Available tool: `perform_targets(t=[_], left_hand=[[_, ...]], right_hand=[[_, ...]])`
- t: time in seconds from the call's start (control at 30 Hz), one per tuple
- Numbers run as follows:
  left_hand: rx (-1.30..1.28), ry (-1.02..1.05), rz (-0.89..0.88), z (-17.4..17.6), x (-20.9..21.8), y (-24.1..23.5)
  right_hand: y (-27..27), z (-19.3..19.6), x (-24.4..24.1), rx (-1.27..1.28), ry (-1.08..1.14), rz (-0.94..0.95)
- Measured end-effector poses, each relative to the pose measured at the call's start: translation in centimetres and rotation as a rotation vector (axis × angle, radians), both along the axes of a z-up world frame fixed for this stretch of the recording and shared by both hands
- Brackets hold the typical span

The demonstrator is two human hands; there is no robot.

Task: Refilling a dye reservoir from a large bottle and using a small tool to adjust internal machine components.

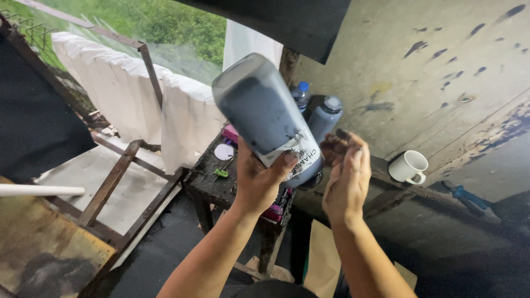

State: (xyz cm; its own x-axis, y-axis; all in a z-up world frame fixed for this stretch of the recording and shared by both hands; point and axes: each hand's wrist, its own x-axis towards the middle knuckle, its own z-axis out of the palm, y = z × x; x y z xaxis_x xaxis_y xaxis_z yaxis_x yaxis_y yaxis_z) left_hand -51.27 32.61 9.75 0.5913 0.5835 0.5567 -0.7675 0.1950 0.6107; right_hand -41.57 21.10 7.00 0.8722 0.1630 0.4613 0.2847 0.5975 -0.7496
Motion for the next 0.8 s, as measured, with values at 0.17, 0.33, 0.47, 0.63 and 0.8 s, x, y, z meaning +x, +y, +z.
perform_targets(t=[0.17,0.33,0.47,0.63,0.8], left_hand=[[0.025,0.124,0.187,-1.5,2.1,-4.3],[0.114,0.299,0.329,-3.0,3.1,-8.7],[0.222,0.253,-0.104,-5.1,1.5,-9.2],[0.284,0.154,-0.542,-9.6,-0.7,-5.0],[0.995,0.606,0.069,-7.9,-3.2,-4.2]], right_hand=[[-1.3,-4.6,-1.4,0.098,0.237,0.04],[-3.4,-7.3,-0.5,0.267,0.115,-0.006],[-7.3,-6.9,1.1,0.052,0.008,-0.342],[-15.1,-9.1,4.6,-0.025,0.037,-0.329],[-17.4,-9.5,3.5,-0.4,0.33,-0.118]])
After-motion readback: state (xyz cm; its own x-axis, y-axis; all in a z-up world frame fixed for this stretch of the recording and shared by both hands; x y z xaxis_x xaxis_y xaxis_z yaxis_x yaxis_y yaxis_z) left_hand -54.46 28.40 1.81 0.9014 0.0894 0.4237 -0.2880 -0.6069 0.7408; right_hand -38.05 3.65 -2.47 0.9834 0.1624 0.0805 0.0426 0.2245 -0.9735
